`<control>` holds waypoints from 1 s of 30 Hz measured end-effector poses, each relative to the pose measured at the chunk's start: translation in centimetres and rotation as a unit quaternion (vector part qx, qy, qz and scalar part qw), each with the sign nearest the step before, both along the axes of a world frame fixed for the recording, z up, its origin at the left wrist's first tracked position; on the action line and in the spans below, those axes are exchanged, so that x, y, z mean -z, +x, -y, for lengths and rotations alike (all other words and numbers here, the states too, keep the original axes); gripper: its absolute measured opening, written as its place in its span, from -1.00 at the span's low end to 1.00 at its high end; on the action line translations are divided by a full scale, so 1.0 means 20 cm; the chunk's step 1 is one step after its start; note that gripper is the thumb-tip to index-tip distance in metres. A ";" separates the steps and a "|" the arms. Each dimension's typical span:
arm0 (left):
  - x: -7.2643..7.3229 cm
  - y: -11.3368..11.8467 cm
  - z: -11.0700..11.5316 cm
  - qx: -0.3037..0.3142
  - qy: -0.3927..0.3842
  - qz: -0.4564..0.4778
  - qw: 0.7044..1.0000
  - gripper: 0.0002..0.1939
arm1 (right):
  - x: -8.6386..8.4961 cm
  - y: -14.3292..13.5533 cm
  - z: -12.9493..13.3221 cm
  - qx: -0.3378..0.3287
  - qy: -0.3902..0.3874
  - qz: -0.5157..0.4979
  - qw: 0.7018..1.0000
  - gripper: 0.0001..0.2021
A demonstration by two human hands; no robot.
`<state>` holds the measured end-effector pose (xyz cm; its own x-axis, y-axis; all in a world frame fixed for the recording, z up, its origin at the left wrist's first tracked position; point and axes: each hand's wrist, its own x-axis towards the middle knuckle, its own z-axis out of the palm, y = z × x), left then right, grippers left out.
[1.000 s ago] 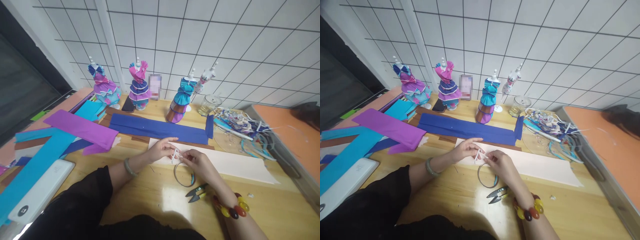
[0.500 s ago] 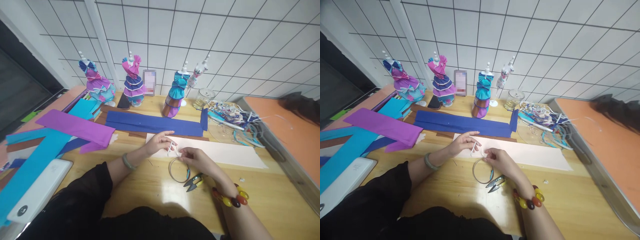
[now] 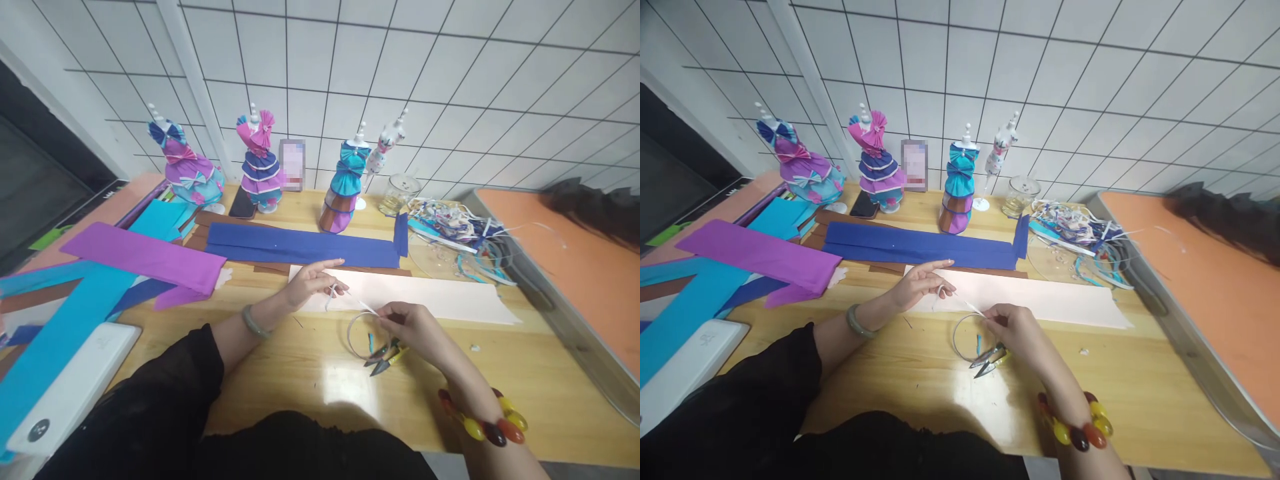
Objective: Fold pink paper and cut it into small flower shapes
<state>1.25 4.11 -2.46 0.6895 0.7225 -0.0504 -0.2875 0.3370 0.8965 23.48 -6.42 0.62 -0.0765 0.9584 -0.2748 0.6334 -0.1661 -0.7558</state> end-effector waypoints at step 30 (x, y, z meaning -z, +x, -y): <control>-0.08 0.00 0.08 0.133 -0.085 0.079 0.984 -0.60 | -0.03 0.40 0.36 0.216 0.072 0.272 0.935 -0.74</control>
